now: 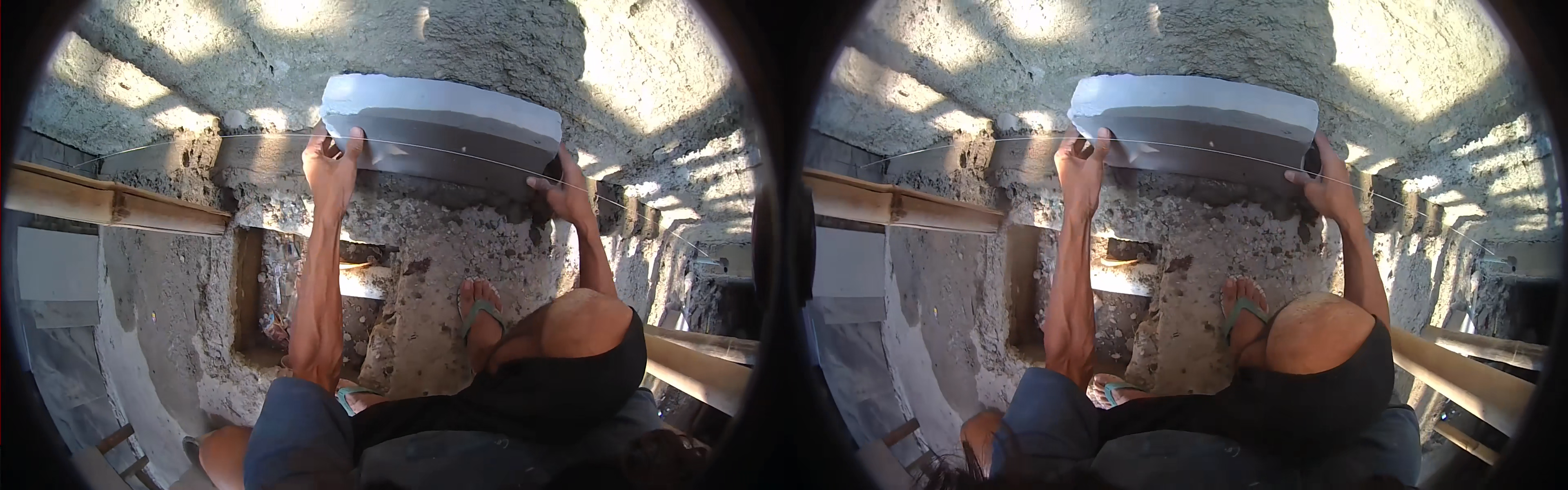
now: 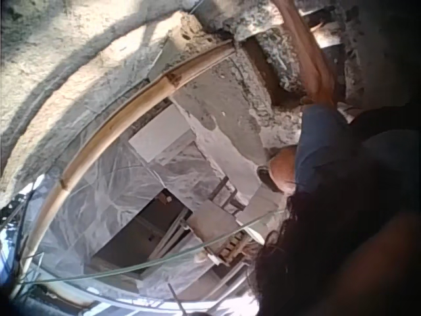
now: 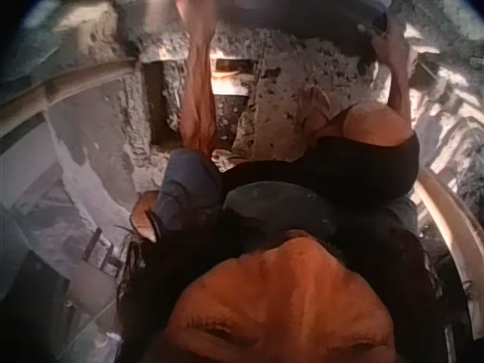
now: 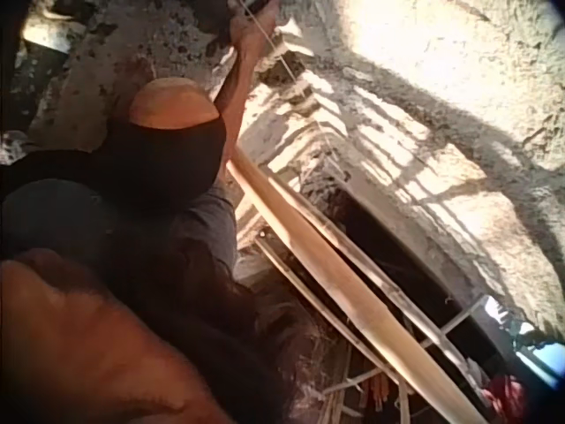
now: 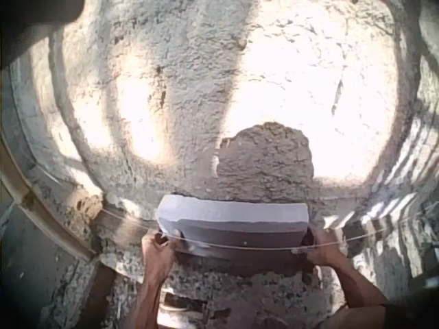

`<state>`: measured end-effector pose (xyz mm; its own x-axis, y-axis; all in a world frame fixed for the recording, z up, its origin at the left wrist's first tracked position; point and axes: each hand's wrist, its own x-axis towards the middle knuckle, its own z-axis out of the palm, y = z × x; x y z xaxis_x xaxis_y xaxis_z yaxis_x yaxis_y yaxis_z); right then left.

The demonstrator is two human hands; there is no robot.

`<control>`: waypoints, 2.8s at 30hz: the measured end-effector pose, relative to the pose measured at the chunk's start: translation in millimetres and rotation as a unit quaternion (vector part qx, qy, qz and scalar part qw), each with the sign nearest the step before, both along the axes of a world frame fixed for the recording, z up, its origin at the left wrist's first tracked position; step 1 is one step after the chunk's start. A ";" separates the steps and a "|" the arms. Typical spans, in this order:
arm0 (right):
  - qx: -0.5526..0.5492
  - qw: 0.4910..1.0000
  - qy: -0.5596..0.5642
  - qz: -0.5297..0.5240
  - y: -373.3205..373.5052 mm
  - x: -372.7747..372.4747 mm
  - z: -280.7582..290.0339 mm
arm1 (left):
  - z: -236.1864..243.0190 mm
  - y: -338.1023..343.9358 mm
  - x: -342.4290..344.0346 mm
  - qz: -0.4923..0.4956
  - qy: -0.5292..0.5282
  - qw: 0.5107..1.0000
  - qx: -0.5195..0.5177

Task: The person aligns a concrete block along a guide string, mixes mortar in a bucket with a trowel, and applies the mortar onto the edge of the block using the trowel.

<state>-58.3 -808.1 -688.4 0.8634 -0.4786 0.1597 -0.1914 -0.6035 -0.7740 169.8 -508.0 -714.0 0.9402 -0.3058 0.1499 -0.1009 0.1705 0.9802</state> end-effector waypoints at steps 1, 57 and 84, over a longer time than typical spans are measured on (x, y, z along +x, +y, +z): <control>0.010 1.000 0.010 0.008 -15.8 -11.2 1.4 | -0.2 -6.9 -8.0 -0.012 -0.006 1.000 0.011; -0.006 1.000 -0.008 0.019 -95.5 -119.8 -19.3 | -11.9 -75.8 -75.0 -0.101 -0.090 0.990 -0.024; 0.078 0.995 -0.024 -0.060 -84.8 -126.1 -24.4 | -16.2 -69.9 -77.0 -0.094 -0.108 0.990 0.013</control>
